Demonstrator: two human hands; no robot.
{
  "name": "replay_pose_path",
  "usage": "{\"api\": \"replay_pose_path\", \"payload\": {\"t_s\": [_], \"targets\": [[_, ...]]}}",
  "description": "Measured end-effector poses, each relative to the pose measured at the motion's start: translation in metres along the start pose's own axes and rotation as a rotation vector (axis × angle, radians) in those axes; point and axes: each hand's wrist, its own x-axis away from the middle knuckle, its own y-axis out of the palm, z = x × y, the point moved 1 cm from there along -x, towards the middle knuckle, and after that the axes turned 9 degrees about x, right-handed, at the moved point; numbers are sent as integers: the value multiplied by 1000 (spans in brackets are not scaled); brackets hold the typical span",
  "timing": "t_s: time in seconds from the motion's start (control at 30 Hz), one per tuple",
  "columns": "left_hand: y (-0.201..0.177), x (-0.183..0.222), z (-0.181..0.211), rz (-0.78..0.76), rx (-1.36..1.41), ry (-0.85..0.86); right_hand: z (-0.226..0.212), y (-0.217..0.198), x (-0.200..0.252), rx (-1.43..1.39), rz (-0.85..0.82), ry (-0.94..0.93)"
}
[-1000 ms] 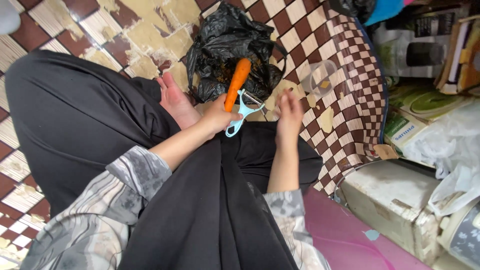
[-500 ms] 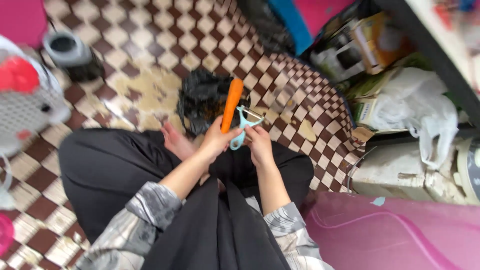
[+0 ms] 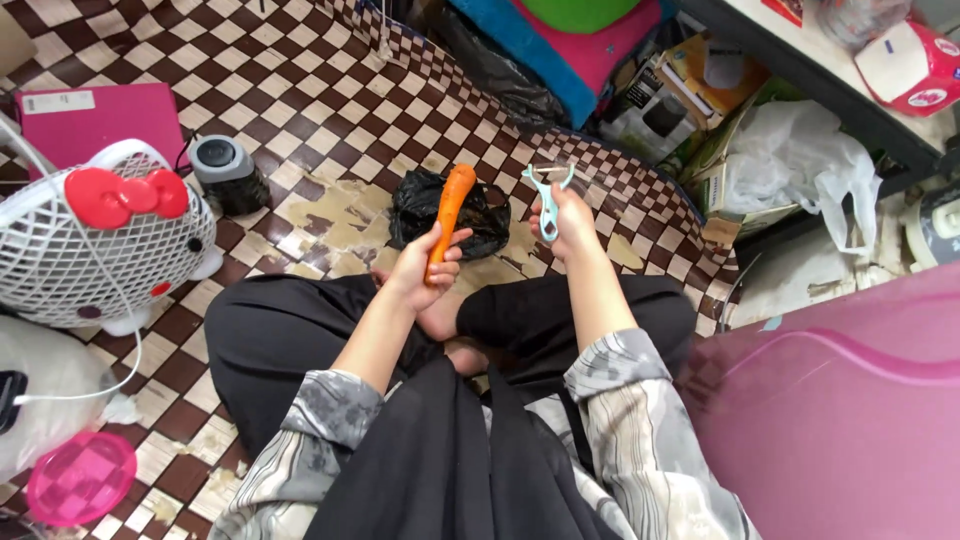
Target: A person sitting on the floor uses a manual peeler to remove the skin from a carrot over a black plastic bag.
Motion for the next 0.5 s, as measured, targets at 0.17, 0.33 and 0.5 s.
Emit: {"api": "replay_pose_path", "payload": {"t_s": [0.17, 0.33, 0.5], "targets": [[-13, -1, 0, -55, -28, -33, -5, 23, 2, 69, 61, 22], [-15, -16, -1, 0, -164, -33, 14, 25, -14, 86, 131, 60], [-45, -44, 8, 130, -362, -30, 45, 33, -18, 129, 221, 109]]}}
